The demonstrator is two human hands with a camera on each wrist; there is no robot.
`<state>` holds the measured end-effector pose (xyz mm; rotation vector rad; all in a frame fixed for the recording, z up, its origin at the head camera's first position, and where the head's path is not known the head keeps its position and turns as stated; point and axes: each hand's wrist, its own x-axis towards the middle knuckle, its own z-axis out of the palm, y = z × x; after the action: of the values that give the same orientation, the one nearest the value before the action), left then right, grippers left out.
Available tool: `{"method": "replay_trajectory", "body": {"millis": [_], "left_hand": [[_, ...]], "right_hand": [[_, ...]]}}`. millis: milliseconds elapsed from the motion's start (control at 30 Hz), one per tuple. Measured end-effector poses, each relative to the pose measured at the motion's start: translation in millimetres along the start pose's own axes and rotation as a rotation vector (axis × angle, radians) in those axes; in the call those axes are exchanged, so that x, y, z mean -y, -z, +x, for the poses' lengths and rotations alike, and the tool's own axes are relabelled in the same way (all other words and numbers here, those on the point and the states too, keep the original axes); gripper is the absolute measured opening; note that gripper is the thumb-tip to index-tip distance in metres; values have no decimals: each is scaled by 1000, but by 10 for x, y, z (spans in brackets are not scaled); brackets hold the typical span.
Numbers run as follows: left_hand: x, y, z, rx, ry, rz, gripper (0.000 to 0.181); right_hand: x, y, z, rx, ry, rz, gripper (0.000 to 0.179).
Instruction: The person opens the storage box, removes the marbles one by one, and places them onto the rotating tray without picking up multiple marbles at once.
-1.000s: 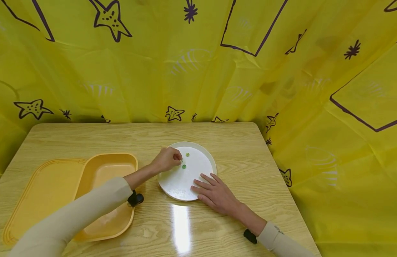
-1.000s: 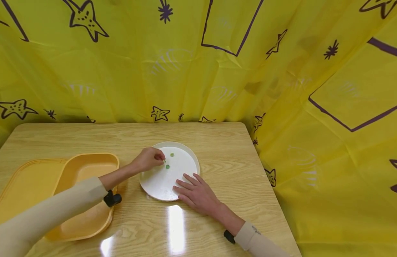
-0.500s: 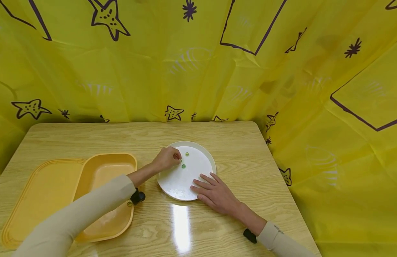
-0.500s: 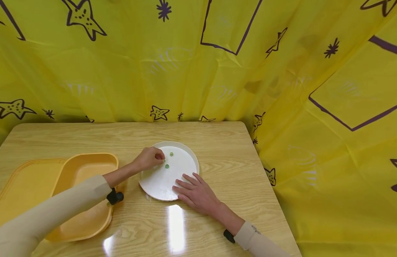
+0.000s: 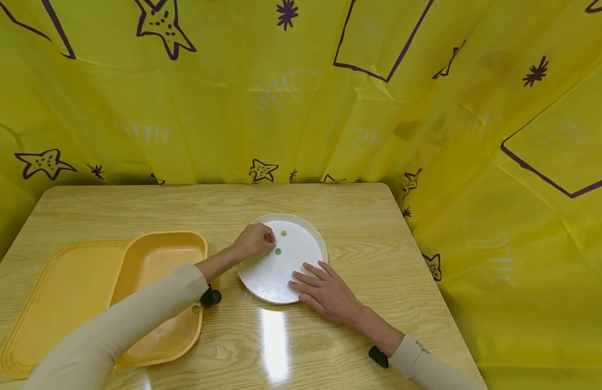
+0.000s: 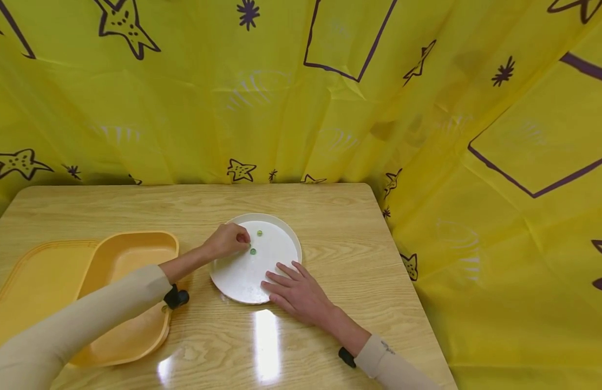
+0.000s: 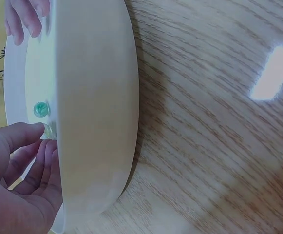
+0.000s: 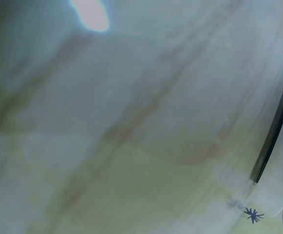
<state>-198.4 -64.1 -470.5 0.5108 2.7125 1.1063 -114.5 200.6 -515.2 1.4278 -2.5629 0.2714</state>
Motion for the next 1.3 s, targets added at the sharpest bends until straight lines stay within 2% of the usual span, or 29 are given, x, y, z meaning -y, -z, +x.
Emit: {"method": "replay_trajectory", "body": {"millis": [233,667,833,1100,1300], "left_hand": [[12,-4,15,9,-12,16,3],[-7,50,9,50,17,33,4],[21,146,-28,59,25,2,7],[47,297,-145,105,-37,-84,16],[58,483,-318,80,-47,-127,20]], "right_hand": [[-2,-6,2,-13,7,0,50],[-3,-5,1,2,-5,18,51],[-1,-6,-1,-8,1,23,51],[3,-4,-1,0,-8,10,49],[8,-10,4,8,-11,16,50]]}}
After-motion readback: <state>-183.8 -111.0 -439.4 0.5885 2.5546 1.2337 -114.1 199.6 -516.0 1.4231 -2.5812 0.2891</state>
